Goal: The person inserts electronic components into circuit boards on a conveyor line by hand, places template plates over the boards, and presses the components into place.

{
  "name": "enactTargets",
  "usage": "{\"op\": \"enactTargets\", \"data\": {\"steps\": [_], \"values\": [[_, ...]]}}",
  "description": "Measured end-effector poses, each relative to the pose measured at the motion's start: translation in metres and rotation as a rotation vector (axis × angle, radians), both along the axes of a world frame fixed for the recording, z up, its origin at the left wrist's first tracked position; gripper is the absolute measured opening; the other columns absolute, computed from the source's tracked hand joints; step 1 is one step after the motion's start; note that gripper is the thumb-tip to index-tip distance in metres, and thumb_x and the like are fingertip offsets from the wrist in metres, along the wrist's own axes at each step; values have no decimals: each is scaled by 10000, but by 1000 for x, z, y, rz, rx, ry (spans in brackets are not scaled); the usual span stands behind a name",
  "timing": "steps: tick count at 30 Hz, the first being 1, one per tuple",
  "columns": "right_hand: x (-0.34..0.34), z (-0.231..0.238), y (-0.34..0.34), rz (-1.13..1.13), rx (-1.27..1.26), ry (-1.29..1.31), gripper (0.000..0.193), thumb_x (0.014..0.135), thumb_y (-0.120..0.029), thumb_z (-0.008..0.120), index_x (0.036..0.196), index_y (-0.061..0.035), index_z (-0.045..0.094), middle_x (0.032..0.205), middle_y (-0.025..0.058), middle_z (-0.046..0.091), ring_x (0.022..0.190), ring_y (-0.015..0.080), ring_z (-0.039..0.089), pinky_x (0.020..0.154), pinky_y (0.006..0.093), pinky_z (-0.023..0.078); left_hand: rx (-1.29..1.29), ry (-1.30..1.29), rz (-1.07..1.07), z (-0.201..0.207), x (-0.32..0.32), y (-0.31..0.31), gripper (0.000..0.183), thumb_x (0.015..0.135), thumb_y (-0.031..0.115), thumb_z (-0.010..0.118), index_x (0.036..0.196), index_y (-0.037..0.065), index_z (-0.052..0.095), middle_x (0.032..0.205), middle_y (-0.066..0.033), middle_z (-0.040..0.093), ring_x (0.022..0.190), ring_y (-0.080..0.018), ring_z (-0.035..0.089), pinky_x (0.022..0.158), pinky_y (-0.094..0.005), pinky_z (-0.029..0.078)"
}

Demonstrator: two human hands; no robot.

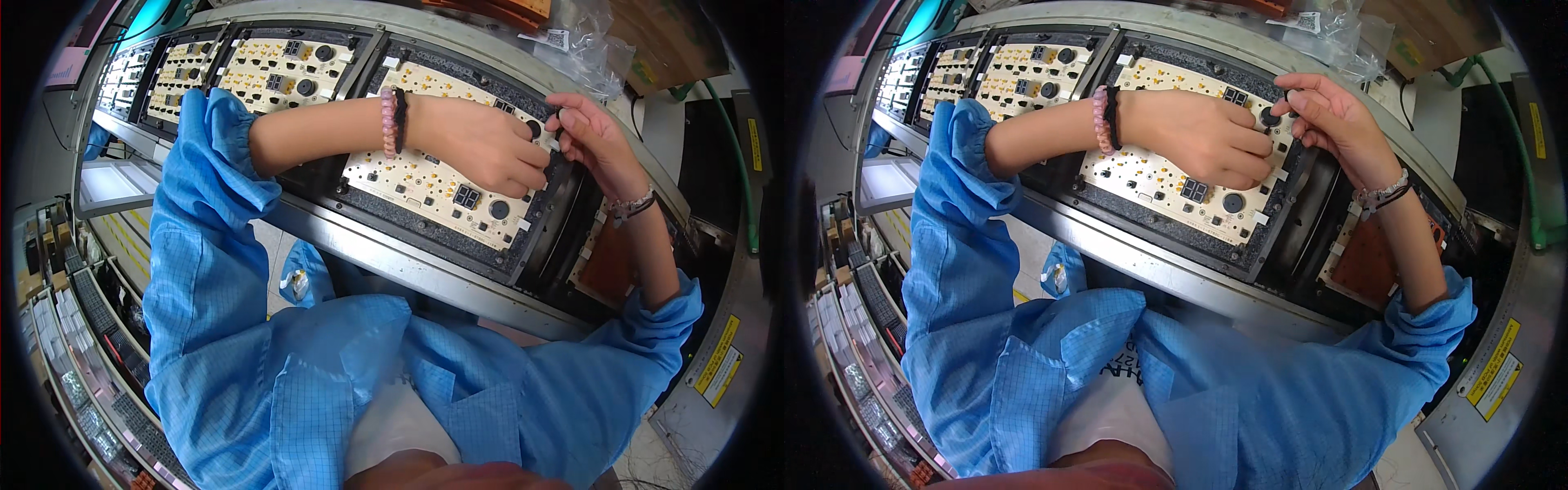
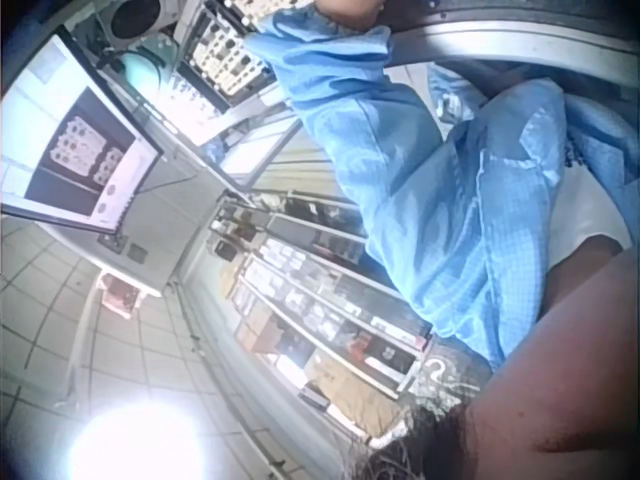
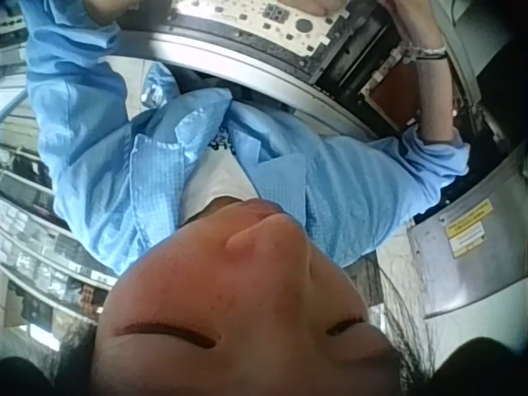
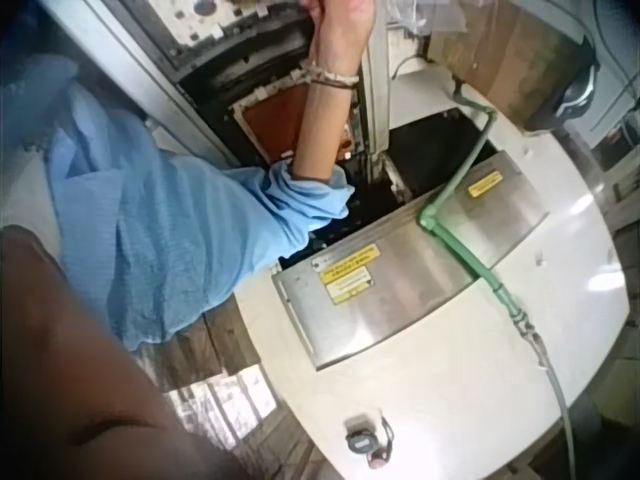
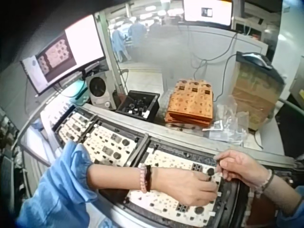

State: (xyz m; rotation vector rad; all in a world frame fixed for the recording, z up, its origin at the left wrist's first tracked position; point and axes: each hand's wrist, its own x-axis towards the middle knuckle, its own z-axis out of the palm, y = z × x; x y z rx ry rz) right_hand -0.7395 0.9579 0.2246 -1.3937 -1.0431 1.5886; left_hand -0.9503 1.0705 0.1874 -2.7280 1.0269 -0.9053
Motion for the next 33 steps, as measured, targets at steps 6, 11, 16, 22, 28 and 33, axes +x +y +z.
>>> {"op": "enactTargets", "data": {"steps": [6,11,16,22,28,33], "values": [[3,-3,1,-47,23,-12,314,1024,-273,627,1262,-85,545,1020,-22,666,734,-8,554,659,133,448,-103,65,11,2,2,1,99,793,168,633,739,110,574,886,16,556,902,-154,581,707,-286,524],[1,-3,-3,-31,29,-33,263,1022,-253,627,1208,-88,542,1006,-14,672,716,1,556,648,141,444,-63,46,5,-1,0,-2,97,796,166,635,734,107,588,876,16,560,903,-157,585,723,-285,529],[-5,-4,-10,2,46,-112,238,1025,-217,612,1200,-76,531,974,12,689,706,27,578,639,144,440,-6,13,66,-1,-4,-10,68,808,163,631,780,109,599,897,19,575,918,-151,592,731,-276,519],[-27,10,-34,-39,220,-204,78,1002,5,550,1062,-41,529,992,100,728,752,114,656,655,251,537,-126,42,108,22,-45,3,79,842,169,615,892,109,601,939,9,597,907,-139,603,717,-270,495],[-35,13,-59,425,837,-923,102,861,-14,665,941,-70,637,1044,109,709,851,195,679,700,328,543,-106,133,281,37,-100,19,267,831,175,670,1084,96,699,993,-22,645,973,-169,643,775,-285,520],[-42,-7,-73,695,1145,-1190,248,750,-85,704,997,-81,685,1092,57,652,823,211,614,755,346,508,-104,176,385,16,-121,41,297,804,186,682,1089,105,701,1011,-12,645,970,-188,645,794,-304,534]]}}
